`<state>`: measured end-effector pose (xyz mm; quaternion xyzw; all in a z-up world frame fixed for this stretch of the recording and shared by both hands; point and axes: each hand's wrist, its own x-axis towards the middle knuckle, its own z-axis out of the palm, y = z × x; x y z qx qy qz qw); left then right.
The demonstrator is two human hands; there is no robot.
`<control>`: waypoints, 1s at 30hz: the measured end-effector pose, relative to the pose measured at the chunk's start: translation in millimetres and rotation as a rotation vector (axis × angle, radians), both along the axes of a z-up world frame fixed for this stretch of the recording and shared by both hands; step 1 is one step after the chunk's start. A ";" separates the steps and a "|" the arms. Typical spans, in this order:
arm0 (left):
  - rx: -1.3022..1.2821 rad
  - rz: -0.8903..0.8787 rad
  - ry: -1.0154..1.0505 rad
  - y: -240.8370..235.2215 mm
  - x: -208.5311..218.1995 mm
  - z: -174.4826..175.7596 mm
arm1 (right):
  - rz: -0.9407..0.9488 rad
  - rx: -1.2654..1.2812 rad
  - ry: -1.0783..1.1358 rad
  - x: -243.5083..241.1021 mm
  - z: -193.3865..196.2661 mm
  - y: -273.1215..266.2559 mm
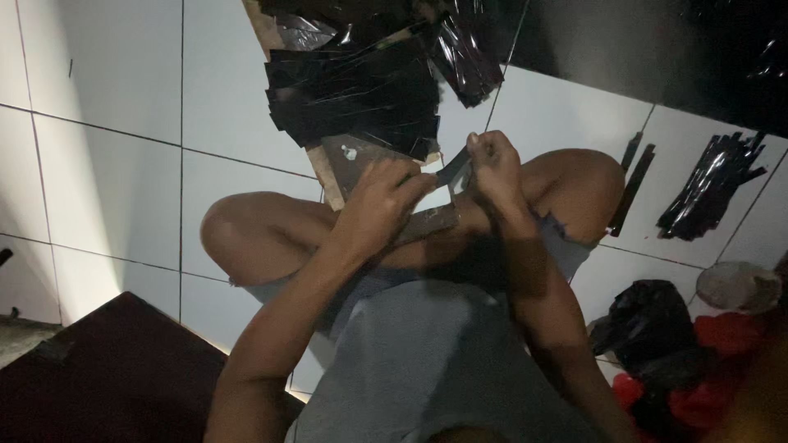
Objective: The person sits cross-legged on a tiled floor and repeatedly peels a thin strip from the edge of small black rectangular sheets using both hands. The peeled strips are placed aside, and the process continues with multiple sheets from a nearby stack.
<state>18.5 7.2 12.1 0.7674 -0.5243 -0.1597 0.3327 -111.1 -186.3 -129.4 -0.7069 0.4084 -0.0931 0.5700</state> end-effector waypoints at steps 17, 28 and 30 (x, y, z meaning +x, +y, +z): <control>0.006 -0.066 -0.149 -5.6 -3.3 -0.6 | 0.025 -0.192 0.199 0.0 -63.9 -19.4; -0.068 -0.021 -0.104 -4.3 -7.1 -7.7 | -0.279 -0.259 0.156 -17.8 28.1 -56.4; -0.082 -0.012 -0.067 -5.0 -8.8 -7.5 | -0.290 -0.213 0.409 -51.8 76.3 -62.7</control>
